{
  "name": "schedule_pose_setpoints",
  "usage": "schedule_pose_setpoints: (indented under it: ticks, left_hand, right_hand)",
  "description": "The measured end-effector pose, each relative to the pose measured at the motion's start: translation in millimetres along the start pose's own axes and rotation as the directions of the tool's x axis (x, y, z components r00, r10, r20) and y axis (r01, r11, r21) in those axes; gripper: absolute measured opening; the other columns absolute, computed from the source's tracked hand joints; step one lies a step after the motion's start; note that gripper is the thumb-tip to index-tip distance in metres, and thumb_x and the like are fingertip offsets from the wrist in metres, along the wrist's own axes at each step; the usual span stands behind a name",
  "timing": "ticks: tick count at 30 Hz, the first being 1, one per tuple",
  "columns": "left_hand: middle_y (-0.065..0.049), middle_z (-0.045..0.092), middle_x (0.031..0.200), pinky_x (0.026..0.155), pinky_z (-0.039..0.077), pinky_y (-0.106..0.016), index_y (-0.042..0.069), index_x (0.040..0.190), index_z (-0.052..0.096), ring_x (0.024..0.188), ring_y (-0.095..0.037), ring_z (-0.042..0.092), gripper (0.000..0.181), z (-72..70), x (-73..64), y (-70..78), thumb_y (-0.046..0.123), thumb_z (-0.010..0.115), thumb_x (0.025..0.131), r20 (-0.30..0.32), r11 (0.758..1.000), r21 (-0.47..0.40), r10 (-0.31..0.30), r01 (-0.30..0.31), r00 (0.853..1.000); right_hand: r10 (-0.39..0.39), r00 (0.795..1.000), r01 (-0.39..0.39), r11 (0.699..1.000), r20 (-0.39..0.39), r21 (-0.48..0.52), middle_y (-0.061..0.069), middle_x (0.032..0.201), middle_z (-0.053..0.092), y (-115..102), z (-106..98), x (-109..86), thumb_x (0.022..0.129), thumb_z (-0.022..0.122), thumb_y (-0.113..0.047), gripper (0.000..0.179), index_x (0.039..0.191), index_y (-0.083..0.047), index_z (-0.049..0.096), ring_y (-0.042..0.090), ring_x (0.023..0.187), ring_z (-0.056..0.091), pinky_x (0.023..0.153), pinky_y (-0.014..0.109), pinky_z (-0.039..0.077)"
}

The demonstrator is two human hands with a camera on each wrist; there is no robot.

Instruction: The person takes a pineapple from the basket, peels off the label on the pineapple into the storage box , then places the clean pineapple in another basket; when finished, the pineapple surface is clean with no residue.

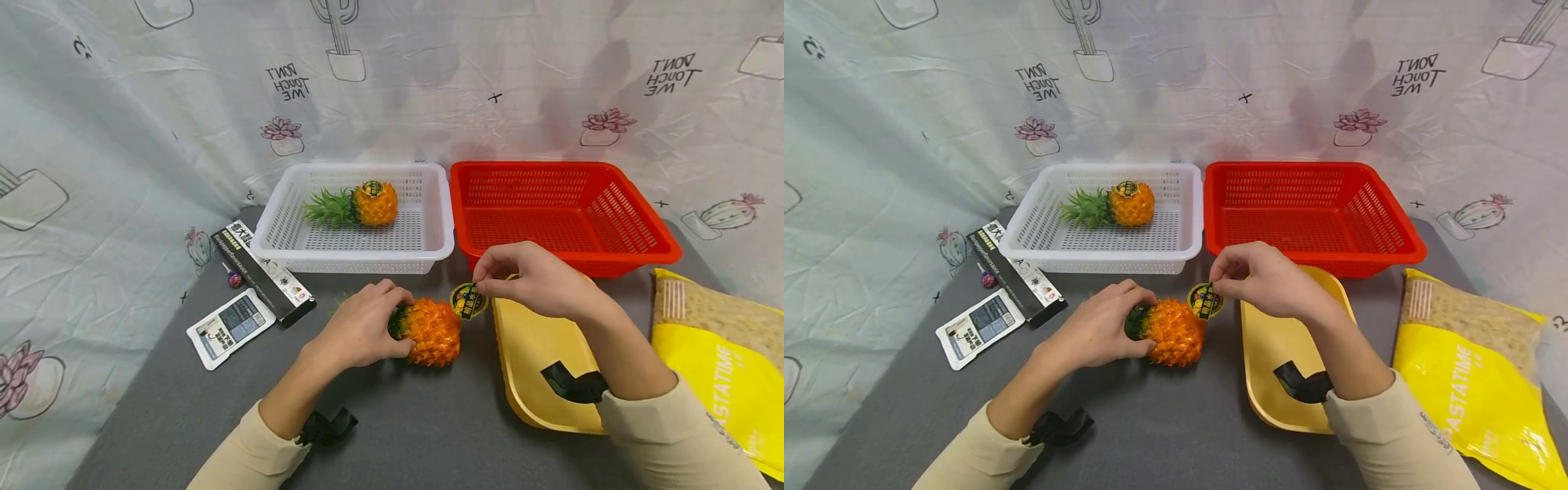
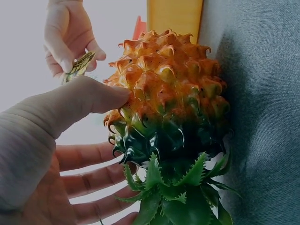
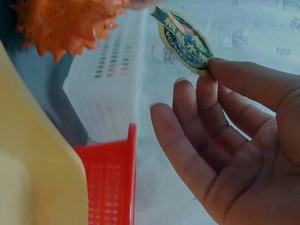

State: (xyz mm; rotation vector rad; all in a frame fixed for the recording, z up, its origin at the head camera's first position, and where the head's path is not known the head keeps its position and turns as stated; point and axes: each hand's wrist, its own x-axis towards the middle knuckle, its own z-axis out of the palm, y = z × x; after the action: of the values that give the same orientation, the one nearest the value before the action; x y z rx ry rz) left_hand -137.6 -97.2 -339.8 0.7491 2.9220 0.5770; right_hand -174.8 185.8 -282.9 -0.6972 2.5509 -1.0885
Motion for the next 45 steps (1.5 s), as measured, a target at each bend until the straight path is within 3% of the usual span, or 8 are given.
schedule_pose_setpoints:
  ticks: [5,15,26,41,45]
  left_hand:
    - [-0.001,0.064,0.116,0.09,0.053,-0.043,0.016,0.127,0.067,0.103,-0.024,0.06,0.056,0.2,0.0,0.5,0.038,0.083,0.077,0.002,1.0,0.005,-0.001,0.001,1.0]
    - [-0.002,0.064,0.119,0.091,0.053,-0.043,0.015,0.127,0.067,0.103,-0.024,0.06,0.056,3.1,0.6,0.8,0.038,0.082,0.078,0.005,1.0,0.003,0.006,-0.006,1.0]
    - [-0.001,0.064,0.121,0.091,0.053,-0.043,0.016,0.128,0.067,0.105,-0.026,0.06,0.056,2.1,-0.1,0.5,0.038,0.082,0.079,-0.002,1.0,0.002,0.011,-0.011,1.0]
    - [-0.002,0.063,0.121,0.091,0.053,-0.044,0.016,0.129,0.066,0.106,-0.026,0.06,0.056,1.8,-1.5,-2.5,0.039,0.082,0.08,-0.006,1.0,-0.002,0.014,-0.014,1.0]
    - [-0.002,0.063,0.122,0.091,0.053,-0.044,0.015,0.129,0.066,0.106,-0.026,0.06,0.056,1.9,-1.7,-2.6,0.038,0.082,0.081,-0.003,1.0,-0.005,0.018,-0.018,1.0]
  right_hand:
    - [0.033,0.999,-0.034,0.999,0.042,0.037,0.003,0.091,0.071,7.5,-11.7,-4.4,0.095,0.073,-0.016,0.006,0.099,-0.012,0.072,0.019,0.087,0.062,0.075,0.029,0.052]
    - [0.139,0.978,-0.158,0.981,0.155,0.112,0.012,0.099,0.07,34.0,-30.8,-9.6,0.096,0.072,-0.017,0.012,0.101,-0.006,0.07,0.032,0.089,0.069,0.084,0.037,0.059]
    - [0.205,0.952,-0.244,0.957,0.227,0.159,0.011,0.094,0.066,72.4,-42.3,-4.4,0.098,0.069,-0.015,0.019,0.107,0.001,0.064,0.028,0.089,0.07,0.083,0.036,0.061]
    - [0.267,0.913,-0.288,0.957,0.308,0.024,0.006,0.091,0.064,97.3,-16.4,10.1,0.096,0.067,-0.01,0.009,0.102,-0.003,0.065,0.022,0.081,0.062,0.075,0.041,0.058]
    - [0.273,0.918,-0.288,0.958,0.289,0.009,0.006,0.092,0.064,102.3,-10.5,13.1,0.096,0.066,-0.01,0.008,0.1,-0.003,0.066,0.021,0.079,0.064,0.073,0.039,0.058]
